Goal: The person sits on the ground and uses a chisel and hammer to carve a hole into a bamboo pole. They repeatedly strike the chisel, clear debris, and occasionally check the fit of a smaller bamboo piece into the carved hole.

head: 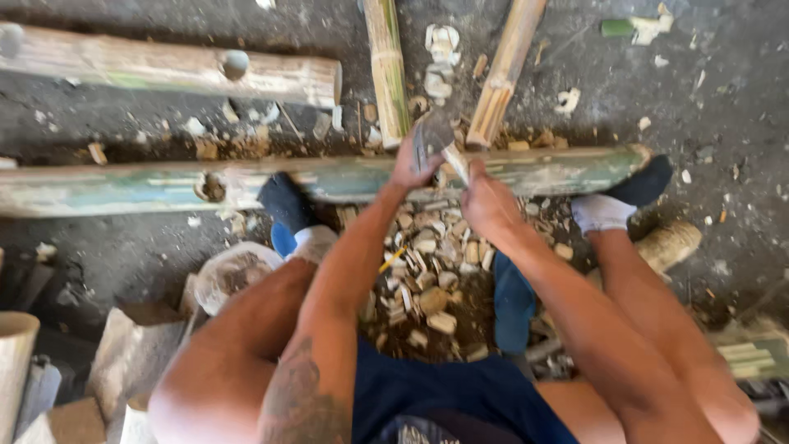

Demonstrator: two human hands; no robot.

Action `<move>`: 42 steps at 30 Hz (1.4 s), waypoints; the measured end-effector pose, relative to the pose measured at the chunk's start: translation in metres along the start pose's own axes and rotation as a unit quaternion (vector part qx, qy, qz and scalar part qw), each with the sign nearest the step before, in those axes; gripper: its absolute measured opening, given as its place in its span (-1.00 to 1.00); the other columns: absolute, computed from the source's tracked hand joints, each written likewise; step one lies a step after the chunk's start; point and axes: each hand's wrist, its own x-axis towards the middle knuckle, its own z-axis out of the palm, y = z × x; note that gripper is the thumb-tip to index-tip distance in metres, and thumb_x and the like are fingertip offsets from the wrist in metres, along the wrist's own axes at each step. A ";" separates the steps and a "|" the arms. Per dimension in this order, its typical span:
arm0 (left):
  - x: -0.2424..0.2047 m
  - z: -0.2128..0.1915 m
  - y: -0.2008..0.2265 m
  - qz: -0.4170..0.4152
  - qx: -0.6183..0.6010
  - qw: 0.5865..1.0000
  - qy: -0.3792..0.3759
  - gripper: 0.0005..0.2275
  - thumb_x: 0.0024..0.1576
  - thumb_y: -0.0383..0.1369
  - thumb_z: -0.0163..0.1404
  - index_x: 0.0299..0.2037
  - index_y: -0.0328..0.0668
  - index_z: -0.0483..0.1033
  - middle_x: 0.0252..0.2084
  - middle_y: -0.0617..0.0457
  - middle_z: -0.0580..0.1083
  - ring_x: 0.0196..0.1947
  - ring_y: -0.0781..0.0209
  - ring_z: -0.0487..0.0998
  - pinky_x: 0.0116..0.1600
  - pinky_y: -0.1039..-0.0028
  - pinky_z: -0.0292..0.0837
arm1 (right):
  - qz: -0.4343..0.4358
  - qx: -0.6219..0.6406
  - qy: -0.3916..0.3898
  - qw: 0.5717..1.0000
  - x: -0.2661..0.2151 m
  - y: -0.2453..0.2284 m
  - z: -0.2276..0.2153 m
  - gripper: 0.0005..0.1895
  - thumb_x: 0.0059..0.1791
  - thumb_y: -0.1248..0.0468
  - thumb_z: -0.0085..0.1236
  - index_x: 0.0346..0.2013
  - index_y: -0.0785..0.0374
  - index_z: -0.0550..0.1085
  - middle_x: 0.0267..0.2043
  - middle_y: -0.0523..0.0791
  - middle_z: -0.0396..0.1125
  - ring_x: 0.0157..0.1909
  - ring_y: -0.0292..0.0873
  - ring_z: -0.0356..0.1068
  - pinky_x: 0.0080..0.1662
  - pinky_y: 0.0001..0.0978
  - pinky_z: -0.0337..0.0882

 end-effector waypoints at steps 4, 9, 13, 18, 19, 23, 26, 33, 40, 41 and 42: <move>-0.019 0.008 0.003 -0.208 -0.074 0.975 -0.003 -0.56 0.01 -0.33 0.26 0.07 -0.24 0.42 -0.06 -0.05 0.54 -0.06 0.10 0.56 0.10 0.28 0.51 | 0.043 0.032 -0.020 0.998 -0.020 0.007 -0.012 -0.54 0.04 0.40 -0.02 0.20 0.47 0.15 -0.47 0.14 0.39 -0.58 0.09 0.45 -0.56 -0.13 0.44; -0.012 0.003 -0.004 -0.222 -0.095 0.970 -0.002 -0.59 0.00 -0.35 0.22 0.06 -0.23 0.45 -0.04 -0.09 0.58 -0.02 0.11 0.63 0.19 0.30 0.58 | -0.079 0.150 0.210 0.963 -0.020 -0.004 -0.033 -0.66 0.05 0.50 -0.07 0.12 0.48 0.20 -0.38 0.11 0.43 -0.46 0.00 0.49 -0.45 -0.20 0.51; -0.032 0.006 -0.020 -0.146 -0.040 0.988 0.030 -0.42 -0.08 -0.31 0.35 0.14 -0.24 0.40 0.04 -0.16 0.54 0.04 0.02 0.57 0.20 0.21 0.46 | 0.019 0.122 0.056 0.991 -0.009 0.001 0.013 -0.48 0.03 0.44 -0.08 0.26 0.54 0.08 -0.43 0.13 0.39 -0.60 0.00 0.46 -0.58 -0.22 0.46; -0.035 0.027 -0.029 -0.157 -0.014 0.987 -0.029 -0.45 0.04 -0.28 0.27 0.23 -0.16 0.36 0.10 -0.10 0.54 0.12 -0.02 0.59 0.26 0.25 0.52 | 0.000 0.048 0.004 0.999 -0.005 0.021 0.039 -0.50 0.02 0.40 0.03 0.19 0.58 0.15 -0.50 0.12 0.36 -0.59 0.00 0.40 -0.53 -0.26 0.46; -0.034 0.036 -0.023 -0.111 0.011 0.989 -0.101 -0.52 0.10 -0.27 0.27 0.21 -0.09 0.40 0.11 -0.06 0.55 0.12 0.02 0.60 0.26 0.32 0.57 | 0.045 0.095 -0.007 0.994 -0.011 0.024 0.038 -0.54 0.02 0.42 -0.03 0.18 0.54 0.16 -0.50 0.11 0.35 -0.61 0.00 0.41 -0.54 -0.24 0.46; 0.007 0.036 0.007 -0.036 -0.048 0.983 -0.173 -0.46 0.12 -0.41 0.31 0.26 -0.31 0.34 0.18 -0.27 0.44 0.15 -0.17 0.48 0.28 0.13 0.36 | 0.082 0.207 0.039 0.974 -0.028 0.030 0.013 -0.74 0.02 0.46 -0.12 0.01 0.44 0.24 -0.47 0.10 0.37 -0.62 0.02 0.45 -0.55 -0.16 0.46; 0.017 0.018 0.036 -0.138 -0.089 0.986 -0.002 -0.47 0.06 -0.38 0.31 0.21 -0.20 0.35 0.04 -0.06 0.51 0.01 0.13 0.56 0.13 0.36 0.55 | 0.020 0.193 0.133 0.972 -0.046 0.035 -0.003 -0.84 0.02 0.47 -0.07 -0.10 0.39 0.29 -0.47 0.12 0.40 -0.56 0.05 0.47 -0.50 -0.13 0.45; 0.019 -0.008 0.058 -0.189 -0.102 0.971 0.105 -0.60 0.05 -0.38 0.27 0.05 -0.14 0.38 -0.13 0.07 0.53 -0.14 0.28 0.60 -0.03 0.44 0.63 | -0.029 0.168 0.209 0.963 -0.054 0.028 -0.022 -0.85 0.01 0.46 -0.02 -0.12 0.32 0.33 -0.44 0.10 0.42 -0.43 0.10 0.52 -0.36 -0.12 0.47; 0.000 -0.001 0.051 -0.194 -0.022 0.975 0.105 -0.63 0.06 -0.35 0.27 0.00 -0.17 0.39 -0.12 0.03 0.59 -0.14 0.27 0.67 0.00 0.44 0.69 | -0.072 0.128 0.173 0.974 -0.048 0.017 -0.035 -0.81 0.03 0.47 -0.04 -0.06 0.43 0.26 -0.40 0.11 0.42 -0.45 0.07 0.51 -0.45 -0.17 0.48; -0.002 0.000 0.050 -0.179 -0.038 0.978 0.102 -0.62 0.07 -0.33 0.25 0.02 -0.17 0.39 -0.10 0.03 0.59 -0.13 0.27 0.67 0.00 0.43 0.70 | -0.063 0.109 0.152 0.980 -0.043 0.012 -0.035 -0.79 0.02 0.47 -0.03 -0.06 0.46 0.25 -0.41 0.10 0.40 -0.50 0.04 0.49 -0.51 -0.20 0.48; -0.005 0.001 0.050 -0.164 -0.054 0.980 0.100 -0.61 0.08 -0.31 0.24 0.05 -0.16 0.39 -0.07 0.03 0.60 -0.12 0.27 0.68 0.00 0.43 0.72 | -0.055 0.090 0.130 0.986 -0.038 0.005 -0.035 -0.76 0.02 0.47 -0.03 -0.06 0.49 0.23 -0.42 0.10 0.39 -0.54 0.02 0.47 -0.58 -0.23 0.47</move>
